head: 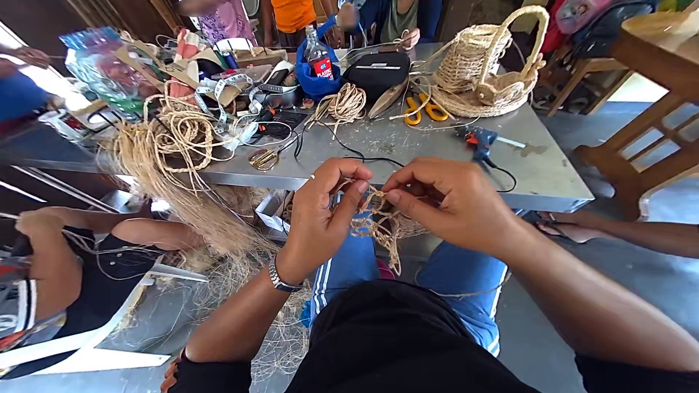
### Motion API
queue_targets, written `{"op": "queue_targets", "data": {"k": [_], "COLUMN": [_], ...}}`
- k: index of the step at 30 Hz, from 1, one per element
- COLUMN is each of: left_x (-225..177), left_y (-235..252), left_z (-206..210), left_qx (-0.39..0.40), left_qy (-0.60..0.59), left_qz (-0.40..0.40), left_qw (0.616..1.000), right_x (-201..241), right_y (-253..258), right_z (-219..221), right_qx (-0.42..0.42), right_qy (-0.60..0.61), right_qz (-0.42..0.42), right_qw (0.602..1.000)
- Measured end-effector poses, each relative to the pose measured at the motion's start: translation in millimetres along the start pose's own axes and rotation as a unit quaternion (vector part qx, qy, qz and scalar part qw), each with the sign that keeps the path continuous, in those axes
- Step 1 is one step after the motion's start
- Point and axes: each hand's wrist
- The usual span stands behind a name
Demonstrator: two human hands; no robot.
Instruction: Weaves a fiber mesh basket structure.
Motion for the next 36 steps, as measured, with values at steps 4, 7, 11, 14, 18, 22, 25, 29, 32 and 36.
{"op": "queue_targets", "data": {"k": [4, 7, 11, 14, 18, 22, 25, 29, 32, 36], "left_x": [0.3, 1.4, -0.9, -2.9, -3.3, -3.1, -0.3, 8.9, 32.7, 47.5], "left_y": [-2.6, -3.6, -3.6, -4.2, -5.4, -5.6, -5.6, -5.0, -17.8, -34.2], "left_z": [9.5, 15.3, 17.7, 18.3, 18.8, 21.9, 21.5, 10.1, 9.9, 34.2], "left_qx": [-0.036, -0.078, -0.104, -0.107, -0.111, -0.126, -0.124, -0.077, -0.038, -0.011], "left_qy": [0.023, 0.038, 0.057, 0.066, 0.077, 0.086, 0.077, -0.106, -0.281, -0.345], "left_qz": [0.036, 0.080, 0.112, 0.122, 0.127, 0.145, 0.128, -0.033, -0.171, -0.216], "left_qw": [0.998, 0.993, 0.987, 0.984, 0.983, 0.978, 0.981, 0.991, 0.944, 0.913], "right_x": [4.0, 7.4, 11.1, 11.2, 7.1, 4.6, -0.4, -12.8, -15.4, -20.3], "right_y": [-0.8, -0.9, -1.0, -1.2, -0.8, 1.2, 2.9, 10.4, 12.9, 9.5], "right_z": [1.5, 2.3, 2.5, 5.3, 11.4, 19.9, 24.5, 17.5, 9.2, 9.3], "right_qx": [-0.023, -0.044, -0.050, -0.054, -0.060, -0.074, -0.082, -0.092, -0.115, -0.084], "right_qy": [0.045, 0.077, 0.118, 0.136, 0.141, 0.142, 0.132, 0.123, 0.125, 0.105], "right_qz": [0.039, 0.064, 0.070, 0.067, 0.043, 0.011, 0.010, 0.082, 0.101, 0.107], "right_qw": [0.998, 0.994, 0.989, 0.987, 0.987, 0.987, 0.988, 0.985, 0.980, 0.985]}}
Point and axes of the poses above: each hand's wrist, its own y-axis towards the middle knuckle, its own z-axis out of the palm, x = y × z, and after that the axes turned 4 degrees about y, right-handed
